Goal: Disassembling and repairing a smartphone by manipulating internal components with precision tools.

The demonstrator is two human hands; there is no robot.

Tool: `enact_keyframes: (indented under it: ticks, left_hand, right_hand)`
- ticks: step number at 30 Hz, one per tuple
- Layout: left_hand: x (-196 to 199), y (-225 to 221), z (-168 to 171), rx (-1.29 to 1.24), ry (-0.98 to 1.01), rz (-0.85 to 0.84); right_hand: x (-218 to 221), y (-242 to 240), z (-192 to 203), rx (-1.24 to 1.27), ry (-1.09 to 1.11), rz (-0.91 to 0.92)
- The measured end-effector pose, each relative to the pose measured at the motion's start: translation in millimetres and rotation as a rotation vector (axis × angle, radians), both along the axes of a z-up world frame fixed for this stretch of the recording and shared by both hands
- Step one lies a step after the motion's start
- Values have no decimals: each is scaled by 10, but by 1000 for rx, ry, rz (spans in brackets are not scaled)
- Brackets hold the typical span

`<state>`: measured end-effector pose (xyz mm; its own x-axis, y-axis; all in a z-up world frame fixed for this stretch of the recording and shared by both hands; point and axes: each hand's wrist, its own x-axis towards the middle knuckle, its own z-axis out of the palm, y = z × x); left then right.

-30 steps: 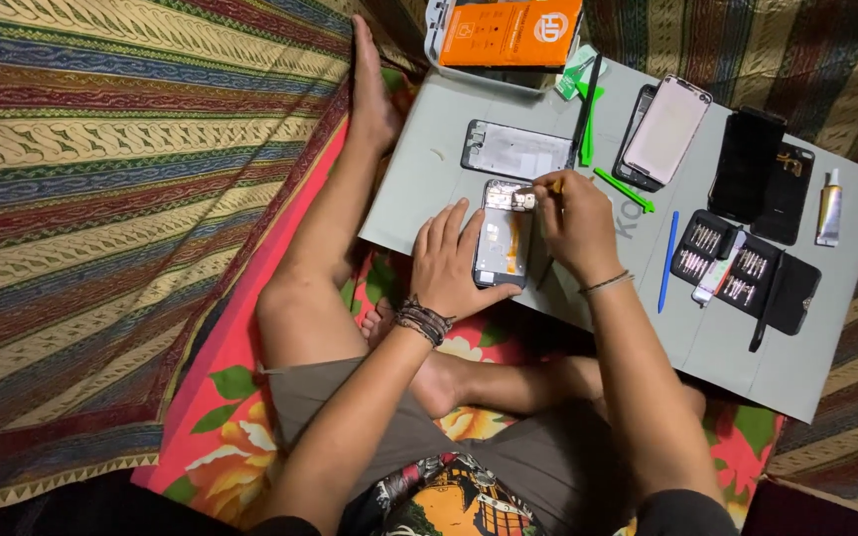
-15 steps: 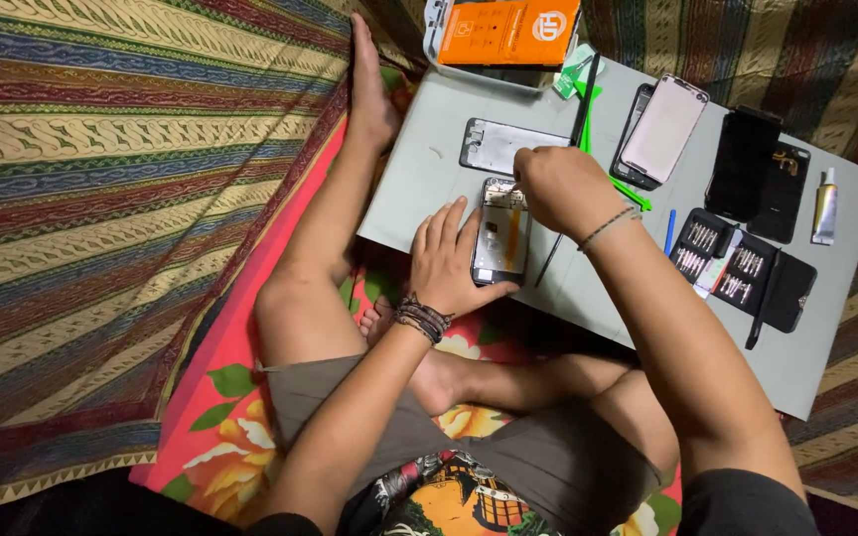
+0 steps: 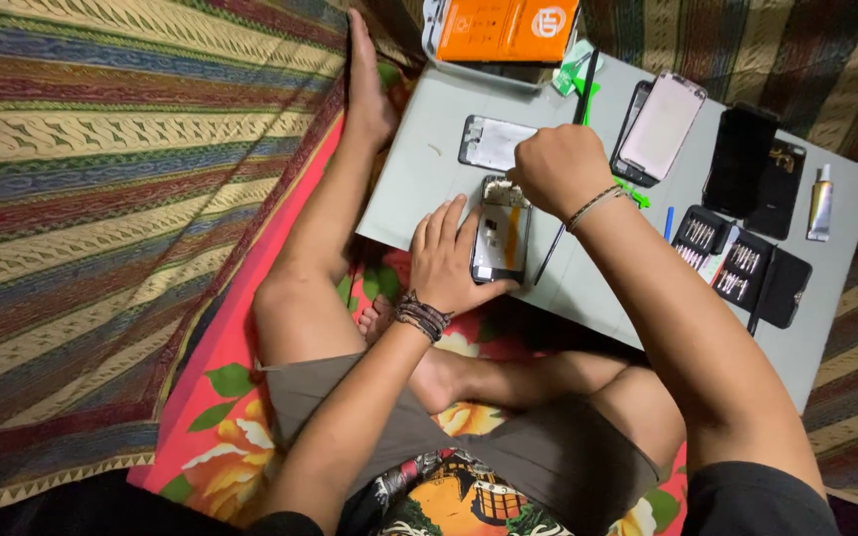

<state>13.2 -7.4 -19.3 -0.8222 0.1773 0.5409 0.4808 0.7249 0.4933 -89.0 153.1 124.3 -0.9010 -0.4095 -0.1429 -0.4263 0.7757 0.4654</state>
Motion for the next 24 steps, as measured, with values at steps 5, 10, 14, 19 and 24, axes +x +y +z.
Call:
enact_keyframes:
  ticks: [5,10,14,19,24]
  left_hand:
    - [29,-9,66,2,-10,-10]
    - [40,-32,137,-15,-29,-18]
    - [25,-3,144,-3,-10,-9]
    - [37,-4,73,-21,6,20]
    - [44,-8,110,-20,-18,14]
  right_hand:
    - [-77,33,-169,-101,-21,36]
    - [-85,63,-313,-81,148,92]
    - [-121,47,-401,-151,116,101]
    - [-109,-7,-461,-114,172,93]
    - [-107,-51,-429,-107,142,37]
